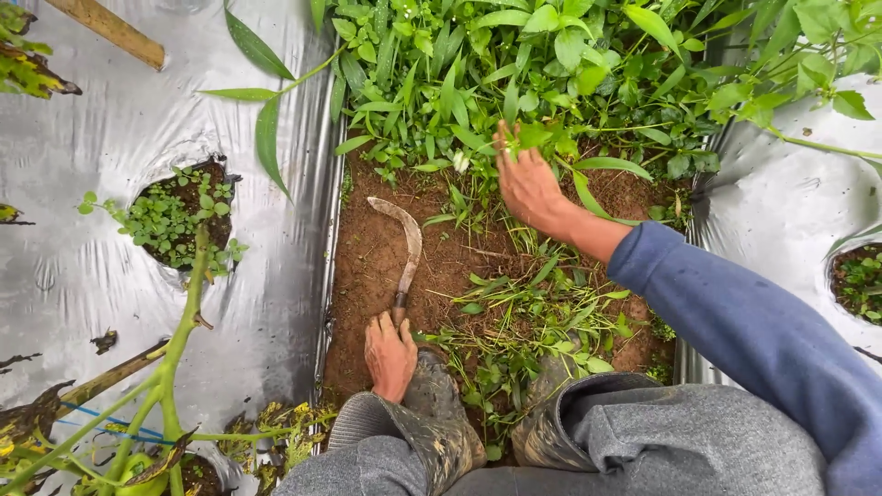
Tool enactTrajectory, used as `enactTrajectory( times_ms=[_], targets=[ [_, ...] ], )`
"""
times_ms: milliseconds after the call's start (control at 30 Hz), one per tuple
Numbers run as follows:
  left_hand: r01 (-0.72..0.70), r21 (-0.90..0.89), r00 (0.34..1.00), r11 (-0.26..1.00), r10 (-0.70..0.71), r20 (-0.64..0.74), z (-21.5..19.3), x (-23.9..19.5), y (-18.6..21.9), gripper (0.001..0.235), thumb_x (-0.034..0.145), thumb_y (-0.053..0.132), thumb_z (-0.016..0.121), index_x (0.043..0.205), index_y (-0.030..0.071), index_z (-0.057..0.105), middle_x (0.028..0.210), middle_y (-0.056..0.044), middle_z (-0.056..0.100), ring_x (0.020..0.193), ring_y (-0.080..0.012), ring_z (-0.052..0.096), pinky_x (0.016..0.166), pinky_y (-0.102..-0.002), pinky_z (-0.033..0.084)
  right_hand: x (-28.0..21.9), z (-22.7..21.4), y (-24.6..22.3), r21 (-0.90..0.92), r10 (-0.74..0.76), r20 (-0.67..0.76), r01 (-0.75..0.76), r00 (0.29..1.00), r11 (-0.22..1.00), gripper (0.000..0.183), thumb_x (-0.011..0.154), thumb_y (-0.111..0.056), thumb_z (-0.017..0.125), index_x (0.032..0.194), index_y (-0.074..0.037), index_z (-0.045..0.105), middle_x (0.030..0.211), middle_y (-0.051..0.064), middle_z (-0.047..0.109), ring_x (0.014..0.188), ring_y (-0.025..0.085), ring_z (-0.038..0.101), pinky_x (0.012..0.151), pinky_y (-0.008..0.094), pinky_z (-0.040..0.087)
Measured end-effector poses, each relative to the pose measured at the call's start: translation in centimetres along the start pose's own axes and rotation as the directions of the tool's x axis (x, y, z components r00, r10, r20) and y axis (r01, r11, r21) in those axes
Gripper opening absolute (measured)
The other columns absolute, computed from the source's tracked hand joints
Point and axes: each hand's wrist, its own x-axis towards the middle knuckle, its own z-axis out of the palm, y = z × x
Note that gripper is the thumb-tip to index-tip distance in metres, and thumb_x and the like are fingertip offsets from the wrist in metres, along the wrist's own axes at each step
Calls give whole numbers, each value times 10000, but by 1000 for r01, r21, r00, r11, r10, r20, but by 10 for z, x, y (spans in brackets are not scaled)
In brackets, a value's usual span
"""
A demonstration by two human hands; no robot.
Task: The person squats between raised garden beds and uses a small hand hoe to loosen the soil and uproot weeds. They gather the removed weeds by hand and place them into a pile on the ground.
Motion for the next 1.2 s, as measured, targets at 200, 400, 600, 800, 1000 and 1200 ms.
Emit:
enactTrajectory(
  times_ms=[200,400,600,800,1000,1200],
  targets=[
    [68,-360,994,930,-32,105,-63,41,60,305,1067,218,400,1143,-24,571,854,-192,571,756,-436,631,651,-509,543,1,81,28,53,353,217,-372,910,927,501,1073,-166,370,1517,60,422,1329,231,647,1265,295,626,1087,545,469],
    [19,-539,922,842,193,334,-67,138,125,359,1012,413,603,922,66,602,589,-64,563,512,-270,605,487,-371,459,9,179,14,387,334,110,-350,936,853,398,1007,-161,397,1280,22,622,1058,193,702,1017,352,706,818,498,562],
    [-41,-509,787,860,342,513,-28,204,190,579,1067,520,426,886,-1,602,561,-156,596,473,-261,605,454,-382,459,-6,176,17,460,330,-81,-259,940,849,321,1003,-173,387,1150,-14,625,926,147,694,908,323,718,747,457,558],
    [144,-335,722,931,133,679,-27,163,171,564,1065,513,376,931,23,622,708,-204,675,667,-343,710,584,-454,541,-21,116,30,513,164,65,-174,984,841,441,1122,-327,301,1312,-45,581,976,146,708,892,249,715,727,398,584],
    [56,-217,775,974,95,625,-85,156,178,589,1031,543,388,923,-2,585,769,-307,694,782,-492,724,648,-567,551,-13,119,18,509,75,24,-77,997,857,348,1111,-266,321,1200,-92,609,1011,158,726,922,264,728,703,382,586],
    [193,-166,650,967,0,760,-99,68,155,550,1037,495,425,987,-17,617,789,-316,698,813,-495,735,662,-557,559,-43,125,48,590,166,264,-295,950,752,324,1116,-251,313,1183,-100,591,1121,176,734,1000,287,729,657,357,598]
  ],
)
